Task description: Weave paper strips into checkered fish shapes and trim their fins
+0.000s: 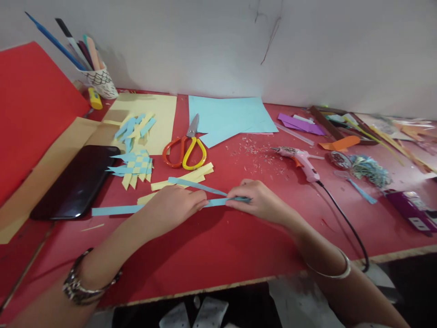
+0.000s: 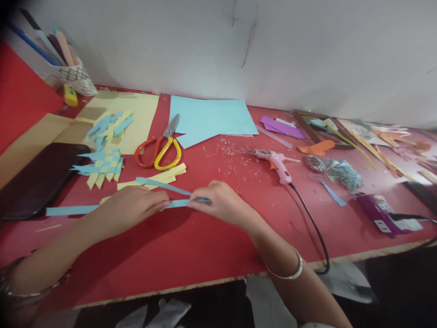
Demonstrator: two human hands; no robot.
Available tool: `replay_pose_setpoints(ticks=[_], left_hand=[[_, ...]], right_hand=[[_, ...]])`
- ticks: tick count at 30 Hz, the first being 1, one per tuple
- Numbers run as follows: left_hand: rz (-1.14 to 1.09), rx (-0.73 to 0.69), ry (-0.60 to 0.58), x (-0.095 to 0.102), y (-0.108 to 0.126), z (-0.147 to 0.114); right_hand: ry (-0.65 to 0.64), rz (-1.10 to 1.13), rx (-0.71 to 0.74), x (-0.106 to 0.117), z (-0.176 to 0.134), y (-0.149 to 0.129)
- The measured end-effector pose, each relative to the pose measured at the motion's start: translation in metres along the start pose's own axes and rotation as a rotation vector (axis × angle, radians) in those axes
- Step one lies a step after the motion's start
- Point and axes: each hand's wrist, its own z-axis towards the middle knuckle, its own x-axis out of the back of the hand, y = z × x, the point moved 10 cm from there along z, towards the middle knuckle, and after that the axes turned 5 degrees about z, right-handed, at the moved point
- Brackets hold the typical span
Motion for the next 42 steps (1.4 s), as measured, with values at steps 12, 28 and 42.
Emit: replay_pose_setpoints(ticks=[12,28,42], left_hand=[[0.054,-0.003,0.094,0.006,0.022,0.001],[-0.407,0.077,-0.034,0.003,0.003,-0.002],[-0.991,0.176,-0.178,-0.014,-0.004,-0.008]], right_hand=[[-0.057,0.116,-0.122,-0.013,0.003,0.004],[-0.140,0.213,-0.153,-0.005,-0.001,0.009],[0.284,-0.645,0.378,0.013,-0.009,-0.058]])
